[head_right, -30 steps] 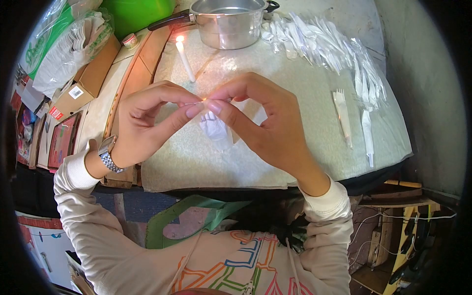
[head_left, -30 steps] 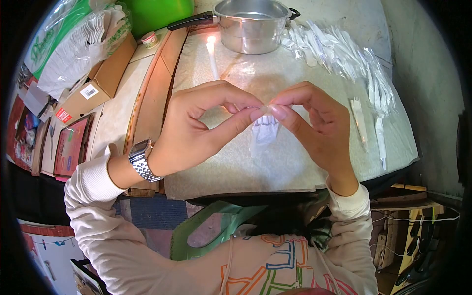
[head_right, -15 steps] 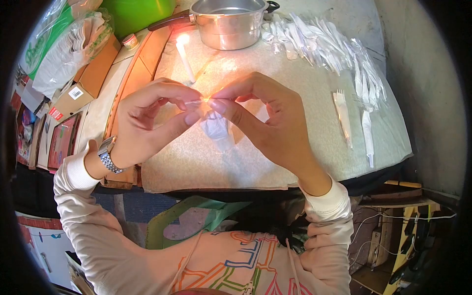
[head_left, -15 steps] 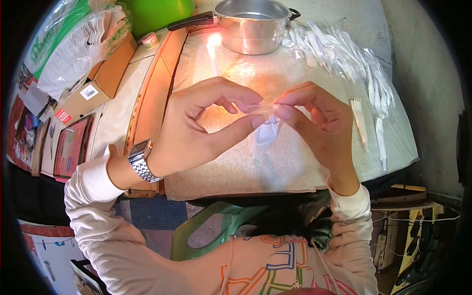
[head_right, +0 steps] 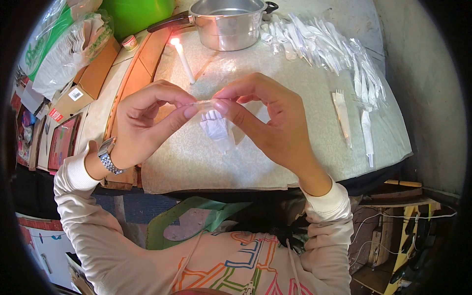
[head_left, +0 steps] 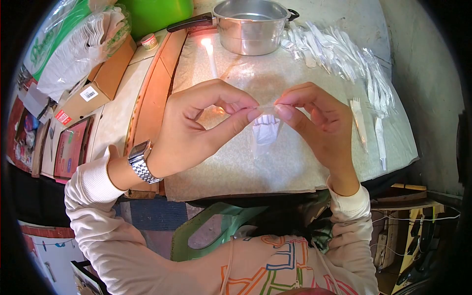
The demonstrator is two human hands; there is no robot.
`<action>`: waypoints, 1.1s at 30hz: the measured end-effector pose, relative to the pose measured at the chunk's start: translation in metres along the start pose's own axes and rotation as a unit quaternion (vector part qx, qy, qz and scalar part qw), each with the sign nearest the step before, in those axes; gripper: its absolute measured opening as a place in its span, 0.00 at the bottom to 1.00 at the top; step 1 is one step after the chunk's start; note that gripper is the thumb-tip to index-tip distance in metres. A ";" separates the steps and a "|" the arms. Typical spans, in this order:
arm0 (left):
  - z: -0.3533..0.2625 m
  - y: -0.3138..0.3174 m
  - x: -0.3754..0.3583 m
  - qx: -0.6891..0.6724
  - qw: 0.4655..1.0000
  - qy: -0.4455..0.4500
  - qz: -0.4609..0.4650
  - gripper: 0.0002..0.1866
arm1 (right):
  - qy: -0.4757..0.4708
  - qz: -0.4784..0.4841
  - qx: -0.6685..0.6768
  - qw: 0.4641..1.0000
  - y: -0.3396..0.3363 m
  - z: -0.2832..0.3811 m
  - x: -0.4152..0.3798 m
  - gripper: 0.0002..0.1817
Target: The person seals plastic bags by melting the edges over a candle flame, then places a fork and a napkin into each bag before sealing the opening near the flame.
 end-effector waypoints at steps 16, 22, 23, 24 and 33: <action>0.001 -0.001 0.000 0.013 1.000 -0.009 -0.004 0.07 | 0.008 -0.012 0.003 1.000 -0.003 -0.003 -0.002 0.07; 0.001 -0.002 0.000 0.010 1.000 -0.010 -0.008 0.06 | 0.015 -0.023 0.028 0.999 0.000 -0.003 -0.003 0.08; 0.000 -0.002 0.000 0.007 1.000 -0.015 -0.011 0.06 | 0.017 -0.026 0.034 0.999 0.001 -0.002 -0.004 0.08; 0.001 -0.002 0.000 0.002 1.000 -0.023 -0.012 0.07 | 0.023 -0.022 0.026 0.999 0.003 -0.002 -0.003 0.08; -0.003 0.004 0.002 -0.008 0.998 -0.052 -0.041 0.07 | 0.043 -0.009 0.006 0.999 0.001 -0.013 -0.006 0.07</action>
Point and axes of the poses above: each hand's wrist, its own x-axis towards the middle knuckle, its own y-axis out of the palm, z = x × y, the point moved 2 cm from there along x, towards the middle knuckle, and after that the axes turned 13 degrees about -z, right-handed, at the moved point
